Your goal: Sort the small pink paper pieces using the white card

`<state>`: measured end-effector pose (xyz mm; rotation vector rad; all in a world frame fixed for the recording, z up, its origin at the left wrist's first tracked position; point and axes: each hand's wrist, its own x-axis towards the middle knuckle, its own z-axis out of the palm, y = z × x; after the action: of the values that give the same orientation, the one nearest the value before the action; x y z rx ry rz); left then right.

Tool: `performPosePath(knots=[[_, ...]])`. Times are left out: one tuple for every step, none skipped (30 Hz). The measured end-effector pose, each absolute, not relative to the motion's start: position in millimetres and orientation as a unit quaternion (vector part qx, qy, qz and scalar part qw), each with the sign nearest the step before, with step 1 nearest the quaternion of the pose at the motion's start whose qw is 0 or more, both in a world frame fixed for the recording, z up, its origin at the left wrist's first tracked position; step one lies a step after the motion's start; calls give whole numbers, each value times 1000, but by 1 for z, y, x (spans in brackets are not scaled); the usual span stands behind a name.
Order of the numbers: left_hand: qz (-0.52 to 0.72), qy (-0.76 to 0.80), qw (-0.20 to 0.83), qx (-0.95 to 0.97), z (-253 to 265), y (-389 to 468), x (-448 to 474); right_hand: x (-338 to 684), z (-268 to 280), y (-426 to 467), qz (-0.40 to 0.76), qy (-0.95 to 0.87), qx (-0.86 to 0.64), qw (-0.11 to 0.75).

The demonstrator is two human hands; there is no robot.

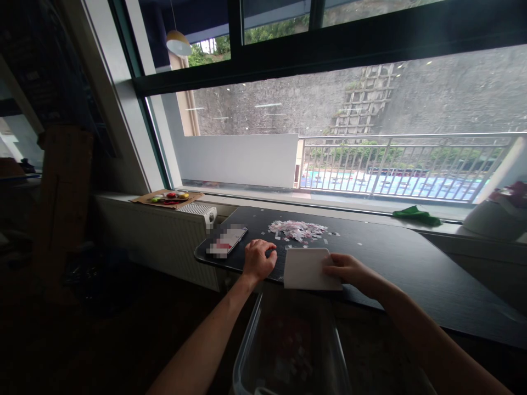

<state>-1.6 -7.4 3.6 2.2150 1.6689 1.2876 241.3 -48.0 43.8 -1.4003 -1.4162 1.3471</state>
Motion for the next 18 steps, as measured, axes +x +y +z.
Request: performPosePath(knots=[[421,545,42,723,4,-7,-2,241,43,-48,510,-549,-545,376],[422,546,43,723,4,-7,-1,241,42,-47,496,-548,-546,394],[423,546,44,722,4,-7,-1,241,40,-47,486,-547,-545,409],[424,547,45,721,4,-7,-1,240,39,-47,481,-547,-543,418],[426,548,47,718,4,-7,-1,240,37,-46,480,-550,-539,421],[429,549,51,716,5,-7,-2,241,36,-46,480,-553,-533,423],[433,551,58,712,5,-6,-2,242,35,-45,475,-557,-531,427],[438,552,68,707,5,-6,-2,243,36,-44,456,-561,-535,437],[444,552,81,701,5,-5,-3,245,37,-42,422,-566,-546,452],[452,551,95,695,5,-5,-3,247,38,-40,376,-571,-559,469],[461,549,108,688,5,-5,-4,248,41,-37,325,-578,-571,483],[473,546,118,682,5,-4,-4,248,44,-34,277,-590,-580,489],[485,542,126,675,5,-4,-5,246,48,-31,233,-606,-585,486],[496,539,133,668,5,-4,-5,242,51,-28,196,-626,-588,474],[507,535,139,661,4,-4,-6,236,55,-25,166,-646,-589,456],[517,532,147,655,4,-4,-7,229,57,-23,139,-663,-591,438],[526,528,158,648,5,-4,-8,222,60,-20,119,-675,-592,423],[535,522,175,640,5,-4,-9,216,61,-18,111,-684,-591,414]])
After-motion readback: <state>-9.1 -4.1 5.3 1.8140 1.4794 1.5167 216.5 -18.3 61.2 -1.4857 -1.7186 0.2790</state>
